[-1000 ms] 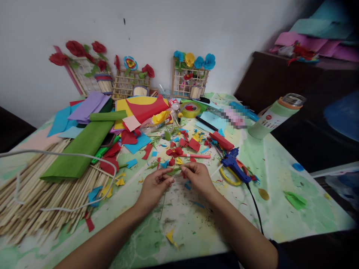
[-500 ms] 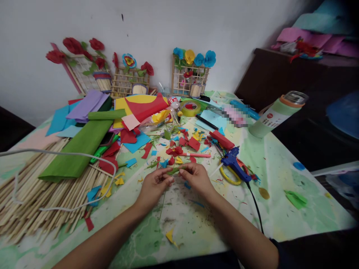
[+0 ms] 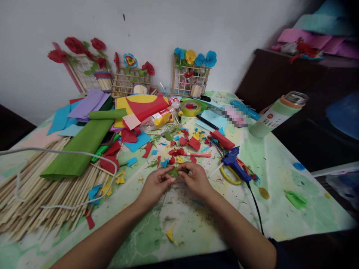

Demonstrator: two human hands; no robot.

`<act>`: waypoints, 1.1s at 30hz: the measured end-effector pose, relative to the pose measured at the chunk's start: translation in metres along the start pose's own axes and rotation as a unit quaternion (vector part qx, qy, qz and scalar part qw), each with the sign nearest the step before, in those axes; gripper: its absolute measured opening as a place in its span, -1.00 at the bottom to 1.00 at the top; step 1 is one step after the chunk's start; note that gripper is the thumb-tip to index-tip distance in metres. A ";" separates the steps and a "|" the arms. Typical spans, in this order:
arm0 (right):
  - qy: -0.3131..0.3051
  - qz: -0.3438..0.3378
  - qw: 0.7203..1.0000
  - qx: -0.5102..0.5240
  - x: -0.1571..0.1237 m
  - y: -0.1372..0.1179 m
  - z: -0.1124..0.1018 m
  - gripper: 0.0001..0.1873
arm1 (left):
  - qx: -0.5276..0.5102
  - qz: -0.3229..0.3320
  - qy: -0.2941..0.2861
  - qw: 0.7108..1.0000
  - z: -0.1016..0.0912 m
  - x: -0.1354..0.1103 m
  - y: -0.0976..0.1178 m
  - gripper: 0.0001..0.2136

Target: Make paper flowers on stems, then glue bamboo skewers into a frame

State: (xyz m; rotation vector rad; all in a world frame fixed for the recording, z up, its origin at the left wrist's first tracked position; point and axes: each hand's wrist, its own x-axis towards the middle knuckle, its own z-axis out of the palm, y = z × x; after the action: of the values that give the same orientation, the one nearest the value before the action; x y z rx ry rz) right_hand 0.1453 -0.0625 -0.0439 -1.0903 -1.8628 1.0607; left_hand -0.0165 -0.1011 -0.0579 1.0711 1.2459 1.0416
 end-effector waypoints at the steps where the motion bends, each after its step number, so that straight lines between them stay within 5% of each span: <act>1: 0.001 -0.002 1.000 0.001 0.000 -0.001 -0.001 -0.82 | 0.000 -0.002 -0.006 1.000 0.000 0.000 0.000 -0.50; 7: 0.002 0.012 1.000 0.003 0.001 0.000 -0.001 -0.86 | -0.009 -0.009 -0.005 1.000 0.000 0.000 -0.001 -0.75; 19: -0.017 0.063 0.998 0.009 0.002 0.003 0.002 -0.88 | 0.028 0.020 -0.034 0.999 0.001 -0.001 0.001 -0.79; 27: -0.001 0.064 0.997 0.049 0.001 0.003 0.002 -0.87 | 0.147 0.111 -0.001 0.983 -0.002 0.001 0.002 -0.85; 33: 0.011 0.072 0.995 0.064 0.001 0.004 0.004 -0.86 | 0.100 0.054 -0.049 0.992 -0.001 0.000 0.001 -0.82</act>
State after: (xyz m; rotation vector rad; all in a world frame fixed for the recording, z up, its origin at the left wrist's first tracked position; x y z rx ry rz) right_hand 0.1429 -0.0619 -0.0488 -1.1693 -1.6938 1.2278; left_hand -0.0180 -0.1010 -0.0569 1.3408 1.2430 0.9471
